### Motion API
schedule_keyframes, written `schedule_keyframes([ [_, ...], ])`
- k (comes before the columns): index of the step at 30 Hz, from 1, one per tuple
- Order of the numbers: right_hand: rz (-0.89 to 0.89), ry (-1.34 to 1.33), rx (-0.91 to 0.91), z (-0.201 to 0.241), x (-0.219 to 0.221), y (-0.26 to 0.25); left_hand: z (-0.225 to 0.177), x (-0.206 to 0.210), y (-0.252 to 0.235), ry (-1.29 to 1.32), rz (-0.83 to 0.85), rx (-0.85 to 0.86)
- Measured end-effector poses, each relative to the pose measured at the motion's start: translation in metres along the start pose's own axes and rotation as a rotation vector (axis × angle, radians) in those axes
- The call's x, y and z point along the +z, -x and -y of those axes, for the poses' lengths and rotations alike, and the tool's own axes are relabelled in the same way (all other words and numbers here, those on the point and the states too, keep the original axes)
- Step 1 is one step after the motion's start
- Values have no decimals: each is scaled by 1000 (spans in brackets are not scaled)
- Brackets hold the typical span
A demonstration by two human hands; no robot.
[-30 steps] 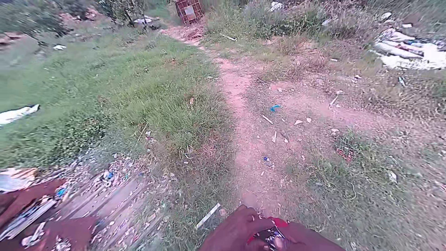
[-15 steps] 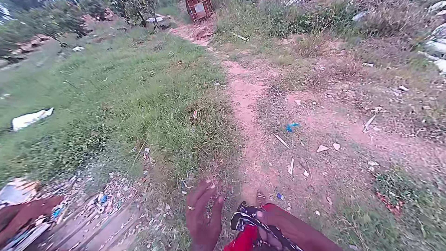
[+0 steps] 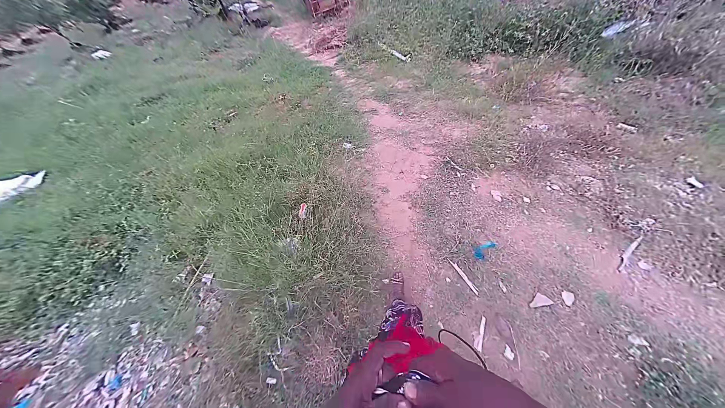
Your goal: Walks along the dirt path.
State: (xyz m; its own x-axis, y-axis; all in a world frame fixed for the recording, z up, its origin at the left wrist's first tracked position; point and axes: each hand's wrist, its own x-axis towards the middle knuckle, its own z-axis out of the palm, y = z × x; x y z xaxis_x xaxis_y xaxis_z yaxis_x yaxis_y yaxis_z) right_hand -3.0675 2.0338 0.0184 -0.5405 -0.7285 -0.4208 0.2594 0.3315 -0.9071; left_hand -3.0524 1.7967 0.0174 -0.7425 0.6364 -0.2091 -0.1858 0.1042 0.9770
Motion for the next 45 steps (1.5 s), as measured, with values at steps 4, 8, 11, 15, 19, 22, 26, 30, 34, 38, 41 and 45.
schedule_keyframes([
  [4, -283, -19, -90, -6, -105, -59, -2, -74, -115, 418, -42, -21],
  [8, -555, -60, -356, 3, -202, -108, -31, -127, -238, 773, 33, 31],
  [11, -770, 86, -450, 18, -263, -133, -59, -151, -317, 1059, 80, 7],
  [15, -706, 208, -417, 38, -361, -168, -69, -195, -416, 1304, 164, 23],
  [19, -523, 98, -334, 48, -481, -209, -78, -255, -518, 1279, 38, 141],
  [22, -399, -270, -252, 55, -576, -247, -83, -292, -610, 610, -143, 517],
  [26, -223, -586, -189, 87, -706, -287, -102, -338, -703, -198, -184, 481],
  [30, -41, -402, -111, 114, -805, -324, -125, -364, -769, -176, -344, 259],
  [34, -155, -45, -63, 134, -885, -357, -143, -403, -841, -156, -361, 42],
  [38, -361, 223, -179, 140, -968, -408, -150, -455, -926, 24, -331, -192],
  [41, -468, 318, -398, 132, -1041, -462, -162, -508, -1003, 443, -332, -321],
  [45, -572, 474, -483, 140, -1140, -532, -174, -592, -1113, 1018, -169, -288],
])
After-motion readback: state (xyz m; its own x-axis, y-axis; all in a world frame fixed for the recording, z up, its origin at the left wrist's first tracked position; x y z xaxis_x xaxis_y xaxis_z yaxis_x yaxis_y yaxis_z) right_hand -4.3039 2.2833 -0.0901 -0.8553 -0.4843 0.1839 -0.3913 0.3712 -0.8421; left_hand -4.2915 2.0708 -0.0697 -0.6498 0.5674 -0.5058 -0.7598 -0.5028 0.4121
